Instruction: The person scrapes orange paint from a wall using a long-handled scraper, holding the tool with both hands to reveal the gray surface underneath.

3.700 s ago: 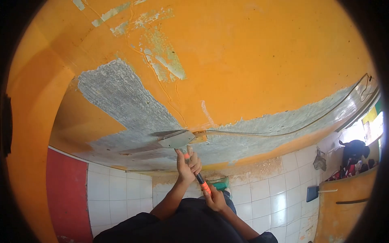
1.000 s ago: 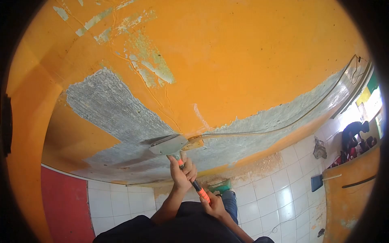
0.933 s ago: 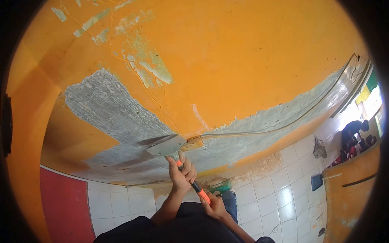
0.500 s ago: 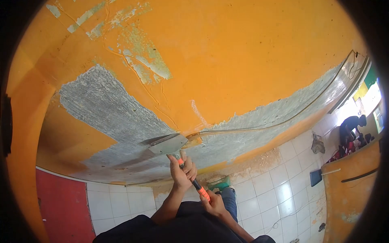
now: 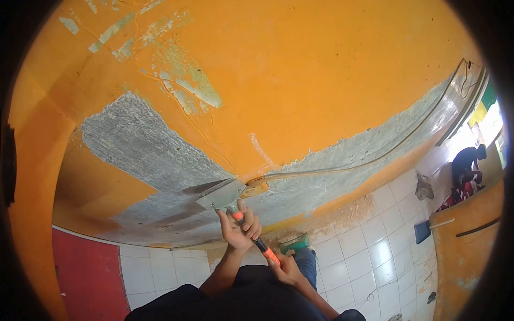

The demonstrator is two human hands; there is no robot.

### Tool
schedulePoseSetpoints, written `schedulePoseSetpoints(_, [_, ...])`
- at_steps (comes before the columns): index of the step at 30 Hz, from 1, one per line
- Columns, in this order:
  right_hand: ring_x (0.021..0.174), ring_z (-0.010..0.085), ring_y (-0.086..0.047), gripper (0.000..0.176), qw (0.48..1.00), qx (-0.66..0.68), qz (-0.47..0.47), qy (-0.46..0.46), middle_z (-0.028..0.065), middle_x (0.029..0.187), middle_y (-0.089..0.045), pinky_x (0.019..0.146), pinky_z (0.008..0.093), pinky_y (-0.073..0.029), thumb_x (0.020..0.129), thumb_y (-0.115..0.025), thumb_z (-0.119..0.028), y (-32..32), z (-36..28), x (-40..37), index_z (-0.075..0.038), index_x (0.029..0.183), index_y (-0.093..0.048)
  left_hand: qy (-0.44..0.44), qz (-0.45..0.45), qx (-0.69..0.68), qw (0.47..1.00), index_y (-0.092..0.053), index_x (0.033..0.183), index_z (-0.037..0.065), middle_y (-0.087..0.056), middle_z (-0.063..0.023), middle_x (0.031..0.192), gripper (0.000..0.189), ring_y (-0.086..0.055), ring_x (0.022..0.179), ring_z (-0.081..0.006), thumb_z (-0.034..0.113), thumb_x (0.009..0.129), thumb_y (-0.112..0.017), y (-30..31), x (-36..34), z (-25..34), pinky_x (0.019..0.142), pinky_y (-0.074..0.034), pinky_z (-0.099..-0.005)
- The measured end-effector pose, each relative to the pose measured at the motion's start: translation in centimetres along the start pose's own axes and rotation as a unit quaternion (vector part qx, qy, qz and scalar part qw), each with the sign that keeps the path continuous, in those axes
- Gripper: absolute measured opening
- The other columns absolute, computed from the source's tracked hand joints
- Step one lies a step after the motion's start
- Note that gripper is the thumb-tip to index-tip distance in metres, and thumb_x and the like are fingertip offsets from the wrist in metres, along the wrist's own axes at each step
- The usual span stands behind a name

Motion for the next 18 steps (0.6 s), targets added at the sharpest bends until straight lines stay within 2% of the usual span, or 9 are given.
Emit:
schedulePoseSetpoints(1, [0.054, 0.0084, -0.045, 0.038, 1.000, 0.024, -0.015, -0.014, -0.0003, 0.063, -0.050, 0.051, 0.0253, -0.038, 0.098, -0.046, -0.036, -0.2, 0.3, -0.1, -0.002, 0.086, -0.053, -0.001, -0.030, -0.020, 0.999, -0.043, 0.091, 0.015, -0.031, 0.0044, 0.055, 0.056, -0.025, 0.038, -0.0079, 0.068, 0.092, -0.024, -0.4, 0.0, 0.2, 0.034, -0.026, -0.0238])
schedulePoseSetpoints(3, [0.054, 0.0083, -0.046, 0.037, 0.998, 0.049, -0.031, -0.030, 0.0001, 0.064, -0.050, 0.051, 0.0251, -0.039, 0.099, -0.046, -0.035, -0.6, 0.3, -0.4, -0.001, 0.088, -0.055, 0.019, -0.024, -0.029, 0.999, -0.043, 0.089, 0.016, -0.032, 0.0042, 0.054, 0.055, -0.026, 0.038, -0.0081, 0.068, 0.093, -0.024, 0.0, 0.3, -0.2, 0.034, -0.026, -0.0240])
schedulePoseSetpoints(5, [0.056, 0.0092, -0.048, 0.034, 0.996, 0.086, -0.004, -0.022, 0.0020, 0.071, -0.054, 0.052, 0.0247, -0.040, 0.098, -0.047, -0.032, -0.3, -0.8, -0.2, 0.001, 0.101, -0.056, 0.034, -0.022, -0.036, 0.999, -0.043, 0.087, 0.017, -0.032, 0.0041, 0.054, 0.054, -0.026, 0.038, -0.0084, 0.067, 0.093, -0.025, 0.4, 0.5, -0.5, 0.034, -0.026, -0.0241])
schedulePoseSetpoints(6, [0.056, 0.0092, -0.048, 0.034, 0.996, 0.087, -0.004, -0.022, 0.0020, 0.071, -0.054, 0.052, 0.0247, -0.040, 0.098, -0.047, -0.032, -0.6, -0.9, -0.2, 0.001, 0.101, -0.056, 0.040, -0.030, -0.052, 0.997, -0.042, 0.085, 0.017, -0.031, 0.0041, 0.052, 0.052, -0.025, 0.037, -0.0084, 0.066, 0.094, -0.025, 0.5, 0.6, -0.6, 0.033, -0.025, -0.0241])
schedulePoseSetpoints(8, [0.055, 0.0099, -0.053, 0.031, 0.994, 0.090, 0.053, 0.025, 0.0045, 0.068, -0.057, 0.051, 0.0249, -0.042, 0.096, -0.054, -0.022, 0.0, -1.7, -0.6, -0.001, 0.118, -0.053, 0.049, -0.038, -0.068, 0.996, -0.041, 0.082, 0.017, -0.031, 0.0041, 0.051, 0.051, -0.024, 0.036, -0.0084, 0.064, 0.094, -0.025, 0.3, 0.6, -0.8, 0.032, -0.024, -0.0240])
schedulePoseSetpoints(9, [0.055, 0.0099, -0.053, 0.031, 0.994, 0.091, 0.054, 0.023, 0.0045, 0.068, -0.057, 0.051, 0.0249, -0.042, 0.096, -0.054, -0.022, -0.2, -1.6, -0.8, -0.001, 0.118, -0.053, 0.050, -0.018, -0.055, 0.997, -0.040, 0.079, 0.018, -0.029, 0.0045, 0.049, 0.051, -0.022, 0.034, -0.0083, 0.064, 0.095, -0.025, 0.2, 0.6, -0.7, 0.031, -0.022, -0.0239])
schedulePoseSetpoints(11, [0.055, 0.0114, -0.054, 0.040, 0.990, -0.025, 0.099, 0.093, 0.0067, 0.070, -0.059, 0.053, 0.0251, -0.044, 0.094, -0.056, -0.015, 0.3, -2.8, -1.0, 0.000, 0.130, -0.046, 0.050, 0.001, -0.039, 0.998, -0.039, 0.076, 0.018, -0.027, 0.0049, 0.047, 0.050, -0.020, 0.033, -0.0081, 0.063, 0.095, -0.025, -0.1, 0.8, -0.5, 0.031, -0.020, -0.0238])
schedulePoseSetpoints(15, [0.056, 0.0140, -0.056, 0.048, 0.980, -0.037, 0.133, 0.141, 0.0085, 0.070, -0.059, 0.055, 0.0260, -0.045, 0.093, -0.056, -0.013, 0.6, -3.2, -1.0, 0.000, 0.137, -0.041, 0.066, 0.043, -0.010, 0.997, -0.038, 0.073, 0.019, -0.023, 0.0060, 0.045, 0.052, -0.017, 0.032, -0.0077, 0.063, 0.095, -0.024, -0.4, 0.8, -0.5, 0.030, -0.018, -0.0240])
schedulePoseSetpoints(18, [0.055, 0.0160, -0.059, 0.050, 0.987, -0.036, 0.090, 0.128, 0.0092, 0.071, -0.060, 0.056, 0.0265, -0.047, 0.093, -0.056, -0.011, 0.2, -3.0, -1.0, -0.001, 0.139, -0.040, 0.065, 0.075, 0.007, 0.995, -0.037, 0.072, 0.019, -0.023, 0.0062, 0.045, 0.053, -0.017, 0.033, -0.0077, 0.064, 0.095, -0.024, -0.1, 0.6, -0.8, 0.030, -0.018, -0.0241])
Point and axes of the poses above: each hand's wrist, its own x-axis towards the middle knuckle, its own y-axis out of the back of the hand, z = x × y, the point moved 8 cm from there along x, towards the middle knuckle
